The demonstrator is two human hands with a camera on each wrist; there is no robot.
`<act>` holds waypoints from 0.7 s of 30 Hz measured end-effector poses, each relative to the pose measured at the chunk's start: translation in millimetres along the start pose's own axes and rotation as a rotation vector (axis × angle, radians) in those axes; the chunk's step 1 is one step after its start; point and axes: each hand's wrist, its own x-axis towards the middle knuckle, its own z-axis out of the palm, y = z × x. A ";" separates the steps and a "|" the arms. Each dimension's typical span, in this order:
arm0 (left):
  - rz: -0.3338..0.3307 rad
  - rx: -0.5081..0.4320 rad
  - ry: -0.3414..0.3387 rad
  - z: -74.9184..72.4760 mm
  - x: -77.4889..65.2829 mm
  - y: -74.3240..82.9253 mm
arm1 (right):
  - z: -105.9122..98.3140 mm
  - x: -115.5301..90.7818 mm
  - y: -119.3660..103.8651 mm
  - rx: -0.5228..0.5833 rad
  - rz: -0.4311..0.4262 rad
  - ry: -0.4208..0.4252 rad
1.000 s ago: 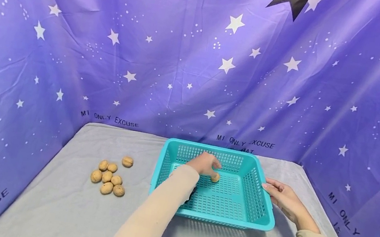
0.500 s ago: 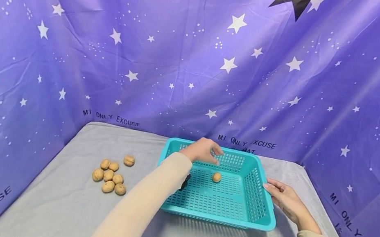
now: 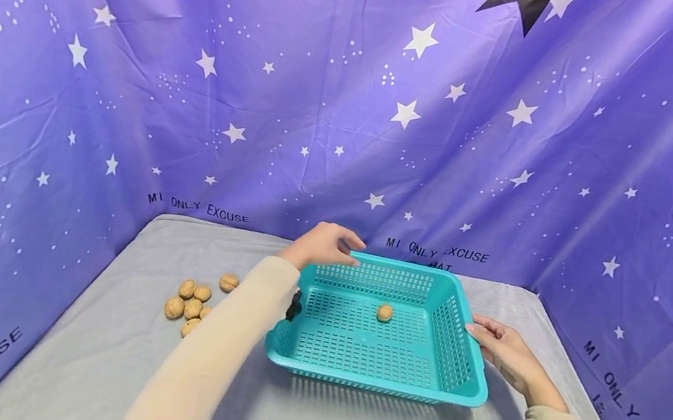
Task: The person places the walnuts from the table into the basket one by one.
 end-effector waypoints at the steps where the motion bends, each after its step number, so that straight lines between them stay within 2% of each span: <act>1: -0.003 -0.003 0.018 -5.5 -2.9 -3.6 | 0.0 0.1 -0.1 0.001 0.001 0.002; 8: -0.052 0.008 0.131 -45.0 -24.8 -35.4 | 0.0 0.4 -0.7 0.013 0.000 0.006; 13: -0.085 0.016 0.167 -68.7 -41.7 -58.1 | 0.4 0.3 -0.6 0.023 -0.002 0.005; 17: -0.124 0.028 0.175 -80.8 -58.4 -74.9 | 0.9 0.0 0.0 0.025 -0.001 0.008; 21: -0.165 0.027 0.161 -83.4 -74.3 -93.9 | 1.7 0.0 0.9 0.025 0.002 0.013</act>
